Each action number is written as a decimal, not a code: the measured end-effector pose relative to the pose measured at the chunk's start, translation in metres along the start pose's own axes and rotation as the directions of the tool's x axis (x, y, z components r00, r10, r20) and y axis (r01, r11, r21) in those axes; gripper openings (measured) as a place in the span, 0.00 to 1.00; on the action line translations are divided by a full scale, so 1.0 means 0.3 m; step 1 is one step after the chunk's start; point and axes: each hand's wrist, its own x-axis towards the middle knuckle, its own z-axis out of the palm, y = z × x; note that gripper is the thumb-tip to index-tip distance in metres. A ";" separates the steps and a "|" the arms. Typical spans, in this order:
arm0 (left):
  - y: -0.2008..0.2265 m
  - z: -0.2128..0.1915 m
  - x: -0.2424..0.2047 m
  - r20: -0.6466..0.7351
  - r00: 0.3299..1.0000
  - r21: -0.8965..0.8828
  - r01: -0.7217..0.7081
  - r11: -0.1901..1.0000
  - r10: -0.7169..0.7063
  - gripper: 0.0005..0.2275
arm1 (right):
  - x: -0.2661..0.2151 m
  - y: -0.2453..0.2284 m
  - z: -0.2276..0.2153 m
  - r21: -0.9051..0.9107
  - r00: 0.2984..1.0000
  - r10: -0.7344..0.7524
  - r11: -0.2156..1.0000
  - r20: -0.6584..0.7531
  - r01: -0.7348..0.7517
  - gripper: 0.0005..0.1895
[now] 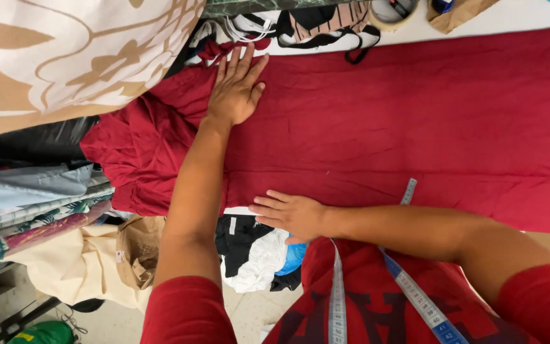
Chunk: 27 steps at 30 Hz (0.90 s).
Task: The person lays a red fabric flat on a table and uses a measuring tape to measure its length and width. They then use a white marking tool to draw lines along the measured edges of the fabric.
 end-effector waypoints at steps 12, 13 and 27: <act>0.138 0.104 -0.102 -0.547 0.830 0.031 -0.104 0.994 0.104 0.22 | -0.261 0.016 -0.221 0.478 0.950 0.176 0.878 -0.256 -0.034 0.36; 0.157 0.130 -0.169 -0.607 0.793 0.025 -0.046 0.999 0.052 0.22 | -0.388 0.049 -0.273 0.491 0.872 0.427 0.828 -0.240 -0.270 0.34; 0.150 0.482 -0.780 -0.406 0.907 0.150 0.184 0.972 -0.109 0.25 | -1.523 0.101 -0.165 0.206 0.061 0.995 0.075 -0.073 -0.976 0.41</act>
